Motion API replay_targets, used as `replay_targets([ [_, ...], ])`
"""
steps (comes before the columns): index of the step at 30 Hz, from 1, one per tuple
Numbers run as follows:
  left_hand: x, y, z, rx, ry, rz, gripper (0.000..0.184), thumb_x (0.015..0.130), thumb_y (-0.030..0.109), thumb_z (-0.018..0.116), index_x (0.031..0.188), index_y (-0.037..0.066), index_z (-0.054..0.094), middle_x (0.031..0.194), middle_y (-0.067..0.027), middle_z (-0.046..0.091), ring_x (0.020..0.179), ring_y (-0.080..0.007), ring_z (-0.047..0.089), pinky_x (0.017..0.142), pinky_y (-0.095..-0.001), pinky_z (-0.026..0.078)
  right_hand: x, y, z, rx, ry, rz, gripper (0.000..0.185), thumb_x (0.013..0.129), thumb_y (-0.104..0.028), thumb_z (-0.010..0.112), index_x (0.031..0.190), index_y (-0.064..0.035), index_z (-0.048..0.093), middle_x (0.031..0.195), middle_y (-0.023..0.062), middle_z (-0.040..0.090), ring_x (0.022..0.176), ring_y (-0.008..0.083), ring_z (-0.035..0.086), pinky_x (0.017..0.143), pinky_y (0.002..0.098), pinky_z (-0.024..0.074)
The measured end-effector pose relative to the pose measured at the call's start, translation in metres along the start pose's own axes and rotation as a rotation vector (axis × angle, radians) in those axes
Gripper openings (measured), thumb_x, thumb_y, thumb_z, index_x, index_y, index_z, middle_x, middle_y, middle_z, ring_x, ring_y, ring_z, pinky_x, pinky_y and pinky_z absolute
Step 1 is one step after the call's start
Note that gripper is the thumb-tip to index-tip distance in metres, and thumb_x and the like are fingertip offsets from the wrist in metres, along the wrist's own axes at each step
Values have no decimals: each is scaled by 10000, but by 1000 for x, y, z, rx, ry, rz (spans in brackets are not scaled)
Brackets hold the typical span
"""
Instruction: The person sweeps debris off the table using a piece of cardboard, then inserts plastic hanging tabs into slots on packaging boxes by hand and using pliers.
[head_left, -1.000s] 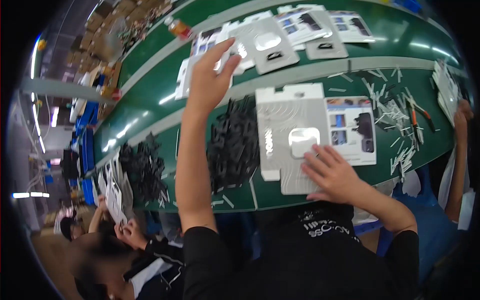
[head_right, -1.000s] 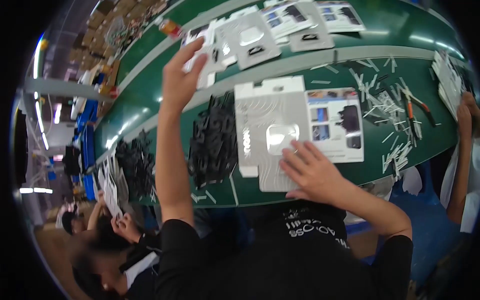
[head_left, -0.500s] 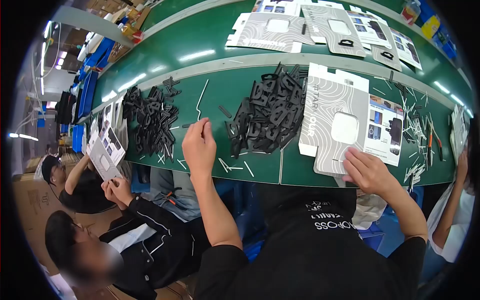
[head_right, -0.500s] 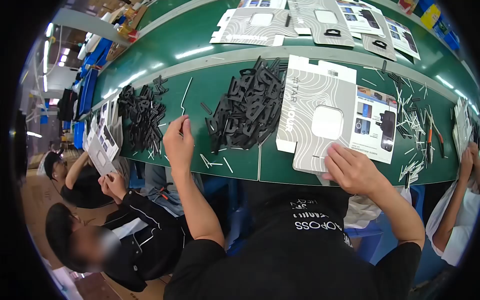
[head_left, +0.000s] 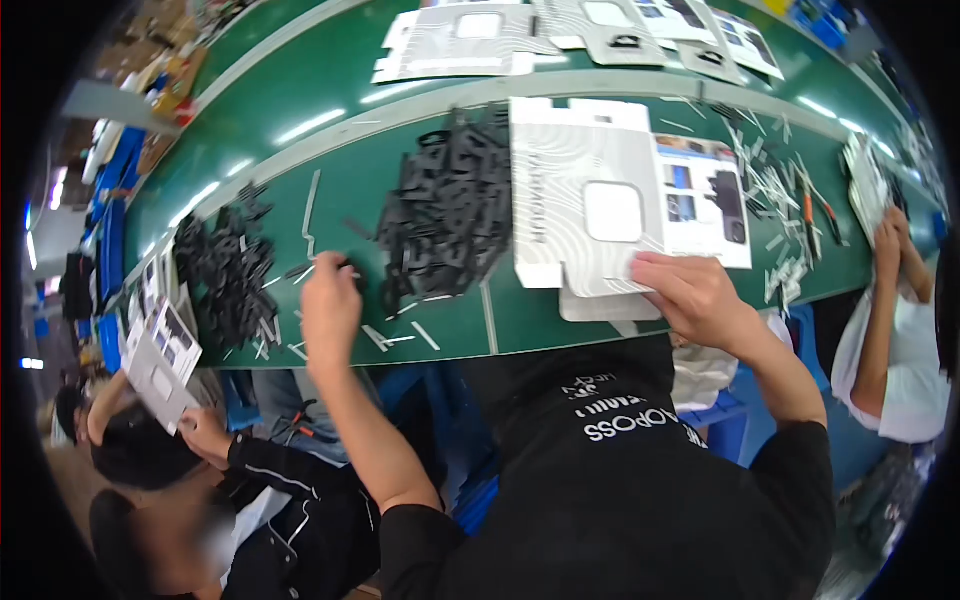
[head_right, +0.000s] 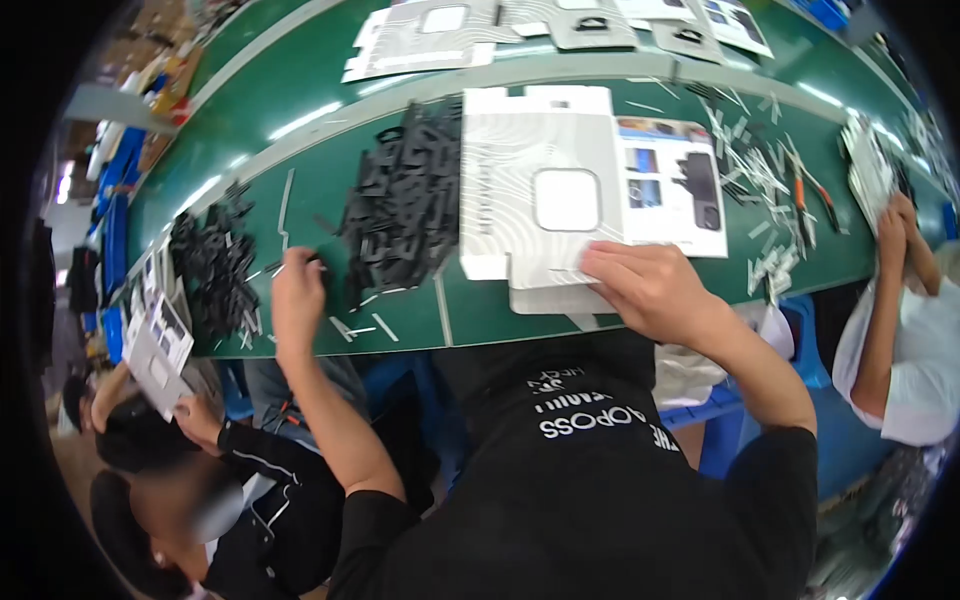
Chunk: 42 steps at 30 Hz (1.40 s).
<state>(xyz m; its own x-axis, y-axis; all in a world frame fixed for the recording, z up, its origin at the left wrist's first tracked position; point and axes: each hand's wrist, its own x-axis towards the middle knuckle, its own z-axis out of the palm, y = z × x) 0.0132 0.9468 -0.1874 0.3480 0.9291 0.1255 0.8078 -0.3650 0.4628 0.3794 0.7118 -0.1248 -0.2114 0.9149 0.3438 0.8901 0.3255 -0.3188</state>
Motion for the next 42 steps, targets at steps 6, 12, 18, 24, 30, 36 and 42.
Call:
replay_targets([
  [6,-8,-14,-3,-312,27,-121,137,942,83,552,1051,18,603,794,-84,633,663,-198,570,614,-310,465,9,-12,-16,110,90,123,275,754,9,719,1026,-10,683,1015,95,741,846,242,722,674,304,557],
  [12,-47,83,-42,-889,140,-171,147,929,22,572,1059,10,639,701,-36,595,582,-104,532,550,-204,429,21,-20,-23,258,110,211,273,764,19,722,1036,3,715,1106,122,727,875,261,717,718,305,566],
  [18,-63,190,39,-1068,-356,56,129,855,-59,593,937,-36,690,739,-97,683,610,-147,604,567,-242,482,21,-23,-16,97,219,-4,191,813,-72,720,995,-16,706,1124,141,700,883,260,705,700,312,571],
  [24,-65,195,59,-962,-79,248,103,768,-43,628,849,-36,691,672,-75,670,588,-147,594,553,-255,476,10,-20,-2,-24,274,-116,187,817,-133,724,978,-39,708,1116,152,687,923,265,708,773,333,592],
  [30,-79,193,70,-1047,-135,214,175,803,-24,619,968,-45,670,806,-96,695,683,-133,606,628,-238,488,-1,-12,8,-84,234,-97,251,853,-230,711,1015,-38,716,1188,174,674,1026,306,694,884,380,585],
  [36,-96,207,71,-1549,-307,-396,347,912,38,629,1228,-53,519,1099,-144,641,896,-140,589,830,-238,479,-11,-1,7,-30,201,-46,291,809,-210,749,1036,-32,713,1166,164,677,1030,295,679,884,377,566],
  [42,-97,213,93,-1378,-309,-425,319,925,76,654,1192,-53,537,1032,-116,636,889,-135,591,811,-250,502,14,1,4,156,199,123,232,803,-98,709,1024,-33,683,996,78,664,891,236,632,806,332,516],
])
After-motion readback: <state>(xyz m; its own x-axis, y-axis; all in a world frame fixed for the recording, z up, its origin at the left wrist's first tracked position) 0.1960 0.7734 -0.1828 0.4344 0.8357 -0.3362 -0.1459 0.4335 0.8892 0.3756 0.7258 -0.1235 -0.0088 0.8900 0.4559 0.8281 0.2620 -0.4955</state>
